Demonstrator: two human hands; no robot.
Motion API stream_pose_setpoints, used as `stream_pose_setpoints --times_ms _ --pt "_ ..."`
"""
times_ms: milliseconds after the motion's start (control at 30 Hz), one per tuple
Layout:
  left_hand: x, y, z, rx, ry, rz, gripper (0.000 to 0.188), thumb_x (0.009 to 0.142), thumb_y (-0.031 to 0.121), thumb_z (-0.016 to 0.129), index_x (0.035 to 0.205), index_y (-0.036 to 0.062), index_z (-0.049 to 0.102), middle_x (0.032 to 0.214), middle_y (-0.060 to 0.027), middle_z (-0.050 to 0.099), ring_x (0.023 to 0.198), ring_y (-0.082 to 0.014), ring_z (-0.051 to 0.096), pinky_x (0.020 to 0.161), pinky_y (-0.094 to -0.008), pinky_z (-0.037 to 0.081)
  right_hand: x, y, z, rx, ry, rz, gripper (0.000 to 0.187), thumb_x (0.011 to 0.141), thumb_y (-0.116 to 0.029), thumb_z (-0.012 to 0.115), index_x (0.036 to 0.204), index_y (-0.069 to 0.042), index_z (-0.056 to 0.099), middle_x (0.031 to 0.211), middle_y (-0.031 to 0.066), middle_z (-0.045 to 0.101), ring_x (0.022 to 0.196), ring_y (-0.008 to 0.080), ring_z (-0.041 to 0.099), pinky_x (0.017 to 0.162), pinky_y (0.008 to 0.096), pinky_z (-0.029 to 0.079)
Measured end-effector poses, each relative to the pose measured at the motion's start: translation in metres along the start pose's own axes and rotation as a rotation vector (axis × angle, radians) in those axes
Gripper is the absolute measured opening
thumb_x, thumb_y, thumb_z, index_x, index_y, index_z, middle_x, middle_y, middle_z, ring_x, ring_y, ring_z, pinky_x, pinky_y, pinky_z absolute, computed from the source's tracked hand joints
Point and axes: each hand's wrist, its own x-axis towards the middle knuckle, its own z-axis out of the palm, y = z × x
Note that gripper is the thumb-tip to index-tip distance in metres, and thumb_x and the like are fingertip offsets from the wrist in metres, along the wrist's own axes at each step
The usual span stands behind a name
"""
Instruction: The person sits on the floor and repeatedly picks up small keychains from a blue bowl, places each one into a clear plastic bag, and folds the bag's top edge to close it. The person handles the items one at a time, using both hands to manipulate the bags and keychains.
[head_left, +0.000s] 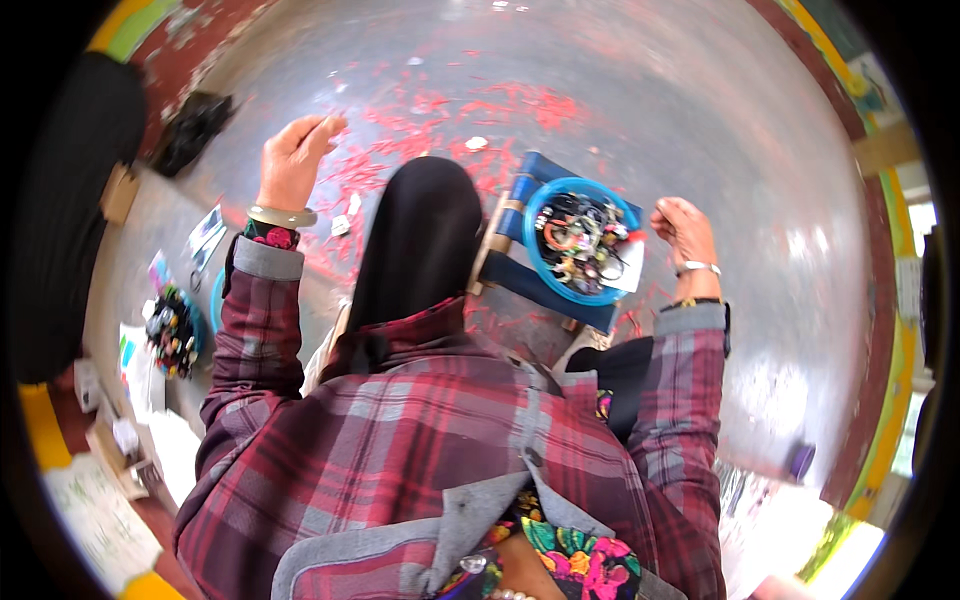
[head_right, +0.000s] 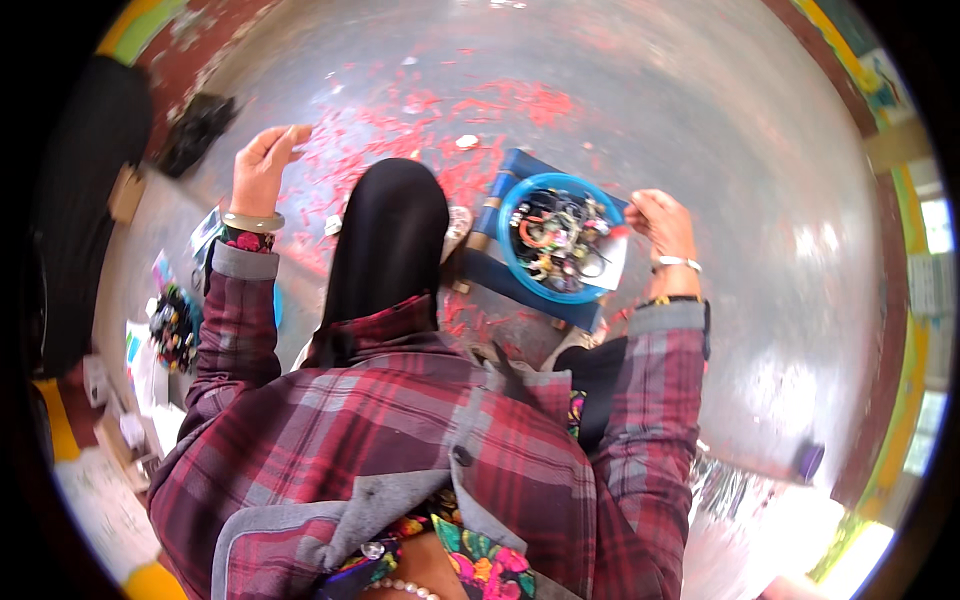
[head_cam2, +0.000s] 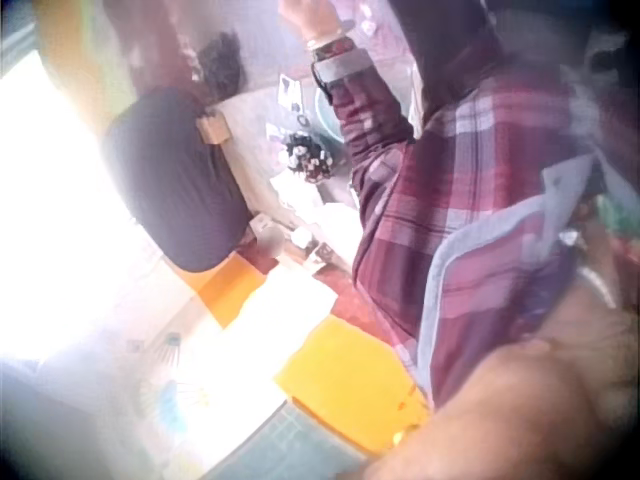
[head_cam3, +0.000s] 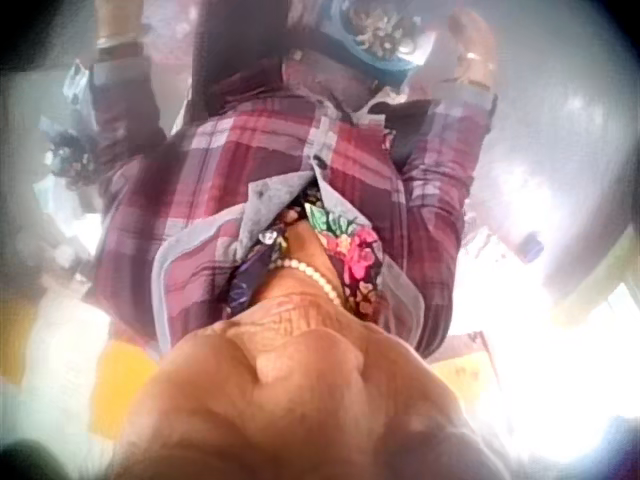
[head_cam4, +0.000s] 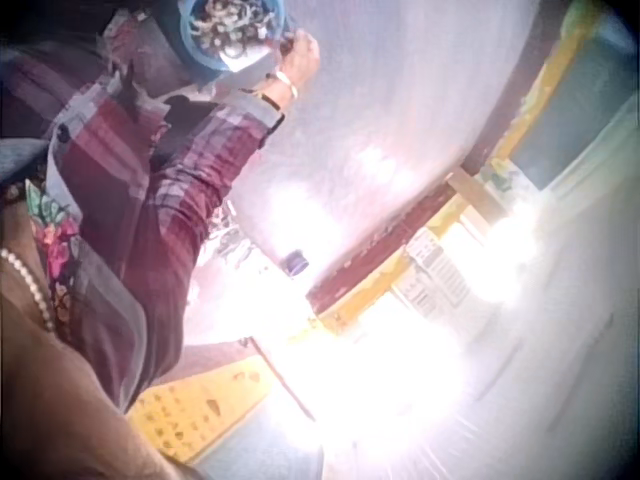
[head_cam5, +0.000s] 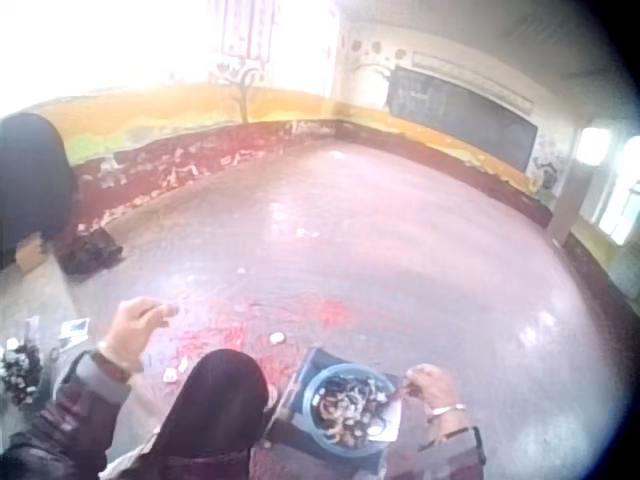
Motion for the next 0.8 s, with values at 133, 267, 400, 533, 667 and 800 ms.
stream_pose_setpoints --times_ms 133,267,400,533,667,800 --pt "0.008 0.086 0.098 -0.414 -0.287 0.123 0.021 0.089 0.015 0.051 0.099 -0.0016 0.061 0.095 -0.0111 0.064 0.089 -0.0166 0.06 0.075 -0.0276 0.046 0.008 0.01 -0.03 -0.128 0.083 0.081 0.016 0.078 -0.019 0.061 0.082 -0.004 0.063 0.069 0.0033 0.062 0.06 0.0101 0.058 0.055 0.0217 0.044" --pt "0.009 0.121 0.181 -0.605 -0.493 0.092 0.02 0.089 0.014 0.051 0.094 -0.0017 0.063 0.093 -0.0101 0.065 0.086 -0.0154 0.06 0.074 -0.0274 0.046 0.017 0.041 -0.065 -0.51 0.038 0.265 0.016 0.077 -0.021 0.062 0.08 -0.005 0.061 0.065 0.0032 0.061 0.054 0.0079 0.056 0.046 0.0197 0.041" --pt "0.011 0.078 0.239 -0.369 -0.53 -0.004 0.021 0.089 0.016 0.052 0.093 -0.0011 0.063 0.088 -0.0076 0.065 0.081 -0.0127 0.058 0.073 -0.0264 0.046 0.024 0.064 -0.045 -0.777 -0.146 0.32 0.023 0.073 -0.025 0.066 0.073 -0.003 0.063 0.063 0.0046 0.062 0.052 0.0124 0.058 0.046 0.0248 0.044" --pt "0.006 0.059 0.262 -0.284 -0.578 -0.164 0.022 0.087 0.018 0.054 0.091 -0.0008 0.064 0.085 -0.0061 0.064 0.076 -0.0111 0.057 0.069 -0.025 0.046 0.026 0.083 -0.033 -1.032 -0.152 0.266 0.027 0.071 -0.029 0.066 0.072 -0.002 0.065 0.063 0.0078 0.063 0.054 0.0158 0.061 0.051 0.029 0.048" --pt "0.003 0.066 0.263 -0.285 -0.588 -0.1 0.021 0.087 0.018 0.054 0.089 -0.001 0.064 0.083 -0.0059 0.064 0.073 -0.0108 0.057 0.066 -0.024 0.047 0.042 0.1 -0.034 -1.28 -0.114 0.124 0.026 0.07 -0.028 0.065 0.074 -0.002 0.066 0.064 0.0103 0.064 0.057 0.0179 0.063 0.055 0.0312 0.05" --pt "0.001 0.069 0.259 -0.283 -0.588 -0.117 0.021 0.087 0.017 0.053 0.088 -0.0016 0.064 0.083 -0.0057 0.063 0.073 -0.0112 0.057 0.067 -0.0243 0.047 0.039 0.092 -0.028 -1.343 -0.119 0.02 0.021 0.07 -0.025 0.063 0.072 -0.004 0.066 0.063 0.0101 0.064 0.057 0.0192 0.063 0.058 0.0326 0.05"
